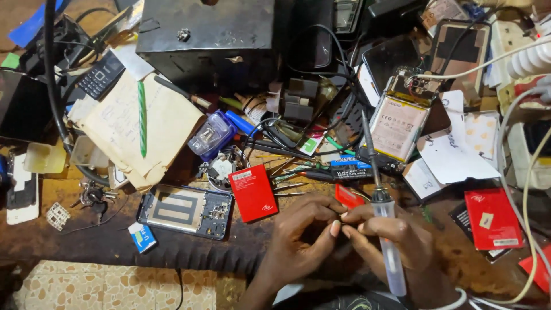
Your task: Soldering components on a small electronic device using a soldering iron and flux syringe on a cluttered workbench.
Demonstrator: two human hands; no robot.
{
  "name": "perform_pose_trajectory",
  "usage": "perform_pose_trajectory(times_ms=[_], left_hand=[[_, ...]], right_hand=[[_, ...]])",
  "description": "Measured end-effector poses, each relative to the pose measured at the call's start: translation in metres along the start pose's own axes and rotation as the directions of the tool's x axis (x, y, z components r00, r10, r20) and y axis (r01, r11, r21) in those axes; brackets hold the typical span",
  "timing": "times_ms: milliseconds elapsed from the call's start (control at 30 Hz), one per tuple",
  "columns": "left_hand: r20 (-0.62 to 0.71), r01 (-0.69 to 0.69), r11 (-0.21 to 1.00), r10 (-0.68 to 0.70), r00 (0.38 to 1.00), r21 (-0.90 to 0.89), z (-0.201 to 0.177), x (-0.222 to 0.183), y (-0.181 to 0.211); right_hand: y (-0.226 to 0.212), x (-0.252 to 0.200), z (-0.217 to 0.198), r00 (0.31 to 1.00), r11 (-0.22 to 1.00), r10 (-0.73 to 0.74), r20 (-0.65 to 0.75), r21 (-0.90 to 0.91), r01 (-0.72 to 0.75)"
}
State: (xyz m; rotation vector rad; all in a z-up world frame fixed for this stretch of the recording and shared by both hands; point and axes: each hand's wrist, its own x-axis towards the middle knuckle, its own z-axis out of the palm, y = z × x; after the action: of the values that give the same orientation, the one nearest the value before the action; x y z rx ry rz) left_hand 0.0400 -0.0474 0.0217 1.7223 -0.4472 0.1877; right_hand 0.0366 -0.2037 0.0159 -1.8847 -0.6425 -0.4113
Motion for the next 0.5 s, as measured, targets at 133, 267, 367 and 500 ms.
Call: perform_pose_trajectory(times_ms=[133, 267, 367, 500], left_hand=[[-0.007, -0.013, 0.999, 0.013, 1.0, 0.034, -0.001, 0.001, 0.0], [-0.012, 0.011, 1.0, -0.011, 1.0, -0.011, -0.002, -0.002, -0.002], [-0.004, 0.026, 1.0, -0.026, 1.0, -0.004, -0.003, 0.001, 0.002], [-0.011, 0.024, 0.998, -0.024, 1.0, 0.051, -0.001, -0.002, 0.0]], right_hand=[[0.005, -0.006, 0.004, 1.0, 0.998, -0.001, 0.024, -0.064, 0.003], [0.007, -0.014, 0.01, 0.996, 0.996, 0.074, -0.05, 0.061, -0.07], [0.002, -0.011, 0.012, 0.991, 0.995, 0.078, -0.11, 0.066, -0.071], [-0.002, -0.004, 0.01, 0.991, 0.997, 0.067, -0.116, 0.032, -0.064]])
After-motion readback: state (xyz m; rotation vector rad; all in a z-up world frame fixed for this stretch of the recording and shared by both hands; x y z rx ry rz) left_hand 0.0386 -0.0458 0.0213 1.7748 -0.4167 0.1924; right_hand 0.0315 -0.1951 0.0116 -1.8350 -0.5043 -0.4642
